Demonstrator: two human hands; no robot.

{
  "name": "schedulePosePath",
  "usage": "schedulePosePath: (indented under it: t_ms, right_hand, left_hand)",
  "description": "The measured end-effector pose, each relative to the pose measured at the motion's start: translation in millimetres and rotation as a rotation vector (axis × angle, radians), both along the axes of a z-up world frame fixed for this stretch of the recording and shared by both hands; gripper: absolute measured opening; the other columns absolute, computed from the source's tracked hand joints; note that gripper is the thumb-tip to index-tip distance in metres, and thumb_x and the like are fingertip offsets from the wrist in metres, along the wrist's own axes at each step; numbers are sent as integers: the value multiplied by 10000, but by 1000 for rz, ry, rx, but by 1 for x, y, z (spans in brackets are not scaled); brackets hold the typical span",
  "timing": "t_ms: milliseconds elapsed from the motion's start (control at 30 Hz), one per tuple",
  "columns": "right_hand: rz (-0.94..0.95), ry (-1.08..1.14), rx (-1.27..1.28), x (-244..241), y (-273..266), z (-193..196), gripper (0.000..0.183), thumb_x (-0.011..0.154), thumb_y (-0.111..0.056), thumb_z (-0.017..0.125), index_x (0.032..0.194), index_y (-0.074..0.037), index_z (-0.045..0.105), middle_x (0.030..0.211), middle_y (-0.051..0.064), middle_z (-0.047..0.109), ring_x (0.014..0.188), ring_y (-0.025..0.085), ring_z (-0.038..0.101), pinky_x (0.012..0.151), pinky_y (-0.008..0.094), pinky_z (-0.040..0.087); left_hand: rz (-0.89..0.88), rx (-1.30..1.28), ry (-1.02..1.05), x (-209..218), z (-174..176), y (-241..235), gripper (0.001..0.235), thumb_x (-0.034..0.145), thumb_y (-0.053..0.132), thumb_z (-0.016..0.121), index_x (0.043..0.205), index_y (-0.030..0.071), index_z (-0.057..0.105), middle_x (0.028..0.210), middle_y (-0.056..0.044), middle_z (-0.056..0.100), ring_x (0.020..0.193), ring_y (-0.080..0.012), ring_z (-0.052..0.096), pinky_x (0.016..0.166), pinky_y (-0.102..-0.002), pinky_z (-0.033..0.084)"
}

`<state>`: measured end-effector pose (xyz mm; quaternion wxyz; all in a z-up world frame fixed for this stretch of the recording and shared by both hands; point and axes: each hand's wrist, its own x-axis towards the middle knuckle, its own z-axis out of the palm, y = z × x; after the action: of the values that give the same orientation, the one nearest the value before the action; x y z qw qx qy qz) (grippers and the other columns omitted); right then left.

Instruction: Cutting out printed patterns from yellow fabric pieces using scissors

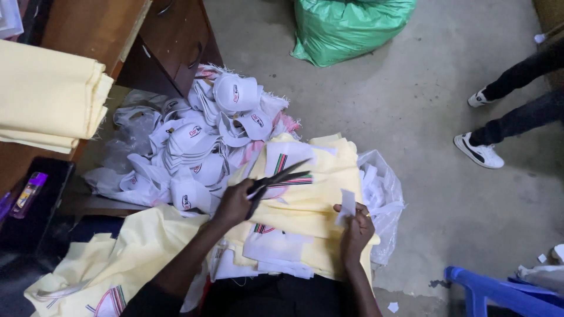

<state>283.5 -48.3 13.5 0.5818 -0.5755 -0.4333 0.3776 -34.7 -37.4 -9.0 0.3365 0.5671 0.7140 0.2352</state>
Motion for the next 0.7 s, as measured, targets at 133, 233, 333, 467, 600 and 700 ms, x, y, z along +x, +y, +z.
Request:
schedulePosePath:
  t_ms: [133,233,333,467,600,700]
  right_hand:
    - [54,-15,74,35,0,-23,254,661,-67,657,805,-13,858,814,124,656,825,166,558,955,308,448]
    - [64,-24,55,38,3,-24,87,651,0,708,644,-29,789,835,140,711,802,174,576,999,350,427]
    - [87,202,-73,20,13,9,293,693,241,507,735,-37,424,887,261,746,524,144,558,455,251,435]
    - [279,-10,-202,7,27,-8,293,814,82,454,1031,-41,609,775,169,672,556,179,530,528,308,423]
    - [429,-538,-710,-35,39,46,599,974,-641,402,1096,-117,664,823,99,712,819,292,681,750,418,448]
    - [511,-661,-780,-36,57,-13,737,842,-674,808,1243,-76,648,1244,267,745,1188,476,711,971,548,572]
  left_hand:
    - [63,-194,6,-122,27,-92,325,776,260,862,1075,198,754,929,-133,824,954,-334,807,793,-472,603]
    - [-94,-527,276,-200,21,-157,361,751,328,877,1046,146,775,974,-174,856,1030,-399,809,872,-501,621]
    - [-14,-560,285,-211,35,-164,357,771,359,858,1047,146,781,946,-164,851,966,-367,790,831,-478,599]
    - [160,-622,300,-222,66,-166,367,815,426,820,1049,144,796,884,-142,841,823,-294,751,740,-426,550]
    - [325,-689,297,-225,77,-166,402,861,494,786,1051,140,811,823,-121,832,680,-221,715,649,-373,502]
    - [245,-110,-317,-124,-32,-87,320,776,179,917,1015,39,756,729,-114,737,657,-257,737,512,-348,568]
